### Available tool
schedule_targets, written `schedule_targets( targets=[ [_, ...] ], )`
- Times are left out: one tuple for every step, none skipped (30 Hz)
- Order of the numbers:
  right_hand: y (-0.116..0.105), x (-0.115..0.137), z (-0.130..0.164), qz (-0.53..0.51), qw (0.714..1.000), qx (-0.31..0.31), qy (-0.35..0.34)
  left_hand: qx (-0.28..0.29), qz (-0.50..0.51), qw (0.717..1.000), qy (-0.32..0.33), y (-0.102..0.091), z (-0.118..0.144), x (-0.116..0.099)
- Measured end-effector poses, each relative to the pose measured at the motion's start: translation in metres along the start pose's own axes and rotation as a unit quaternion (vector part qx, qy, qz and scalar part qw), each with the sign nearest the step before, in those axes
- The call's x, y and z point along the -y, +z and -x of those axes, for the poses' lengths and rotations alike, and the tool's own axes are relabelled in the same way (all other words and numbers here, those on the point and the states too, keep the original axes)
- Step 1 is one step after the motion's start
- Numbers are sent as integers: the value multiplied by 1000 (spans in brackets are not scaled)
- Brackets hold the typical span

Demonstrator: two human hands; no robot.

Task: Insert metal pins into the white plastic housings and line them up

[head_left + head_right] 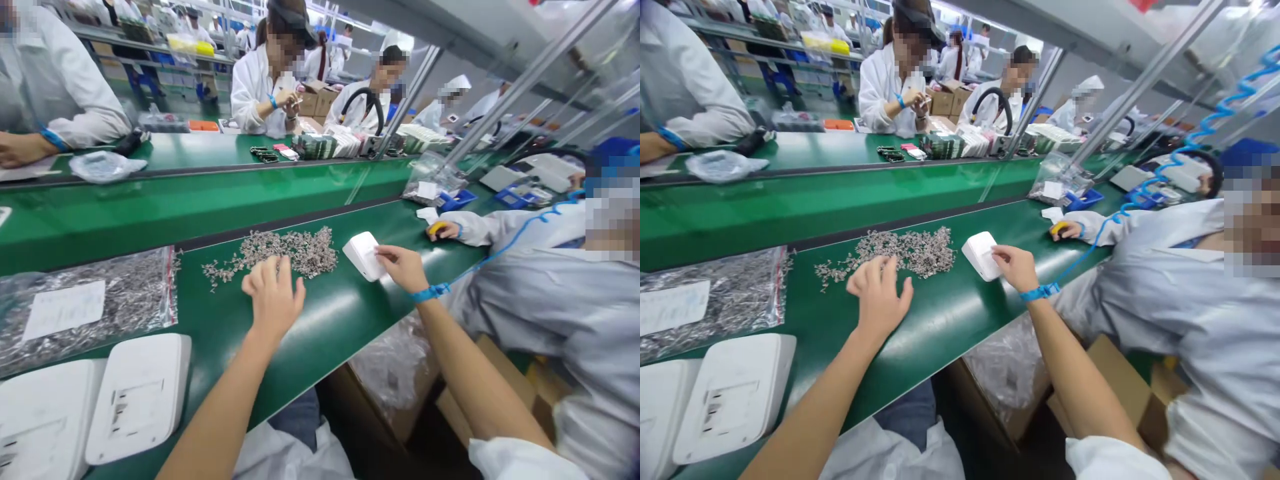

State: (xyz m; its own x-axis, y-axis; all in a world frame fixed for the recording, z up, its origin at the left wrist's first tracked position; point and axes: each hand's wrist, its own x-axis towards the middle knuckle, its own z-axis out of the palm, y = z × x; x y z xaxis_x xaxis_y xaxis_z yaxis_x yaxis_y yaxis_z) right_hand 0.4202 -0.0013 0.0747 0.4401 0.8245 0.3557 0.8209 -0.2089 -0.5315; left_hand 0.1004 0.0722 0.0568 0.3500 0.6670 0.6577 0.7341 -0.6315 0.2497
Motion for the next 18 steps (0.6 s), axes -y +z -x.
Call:
schedule_targets(
  targets=[
    [0,-3,5,18,1000,8,3,23,16,999,40,0,2,-10],
    [1,-2,11,26,1000,13,2,51,29,995,84,-1,5,-19],
    [2,4,17,27,999,20,-1,79,38,988,128,-2,6,-28],
    [5,12,24,22,999,32,-6,105,44,979,169,-4,8,-35],
    [7,22,30,11,999,49,-11,127,48,969,205,-6,10,-40],
    [8,33,36,-9,997,72,-14,144,50,960,235,-8,11,-44],
    [9,44,41,-35,994,98,-16,158,52,951,259,-9,12,-47],
    [8,54,45,-62,991,121,-17,167,55,944,278,-10,14,-49],
    [7,62,47,-84,987,136,-19,174,58,938,293,-10,15,-51],
    [5,69,47,-93,985,143,-24,178,64,934,304,-9,17,-52],
    [2,73,47,-91,985,143,-35,180,69,931,309,-8,18,-53],
    [-1,77,45,-77,985,141,-54,181,76,930,311,-7,19,-54],
    [-4,79,43,-57,985,139,-81,182,82,930,309,-6,21,-55],
    [-6,81,41,-36,983,141,-112,185,86,930,306,-5,22,-55],
    [-7,83,40,-17,978,148,-145,189,90,930,303,-5,23,-55],
    [-7,85,40,0,972,157,-176,195,92,930,298,-6,25,-54],
    [-7,88,41,14,965,167,-201,201,94,931,291,-9,26,-52],
    [-5,92,43,27,958,179,-221,206,96,932,283,-12,28,-49]
  ],
)
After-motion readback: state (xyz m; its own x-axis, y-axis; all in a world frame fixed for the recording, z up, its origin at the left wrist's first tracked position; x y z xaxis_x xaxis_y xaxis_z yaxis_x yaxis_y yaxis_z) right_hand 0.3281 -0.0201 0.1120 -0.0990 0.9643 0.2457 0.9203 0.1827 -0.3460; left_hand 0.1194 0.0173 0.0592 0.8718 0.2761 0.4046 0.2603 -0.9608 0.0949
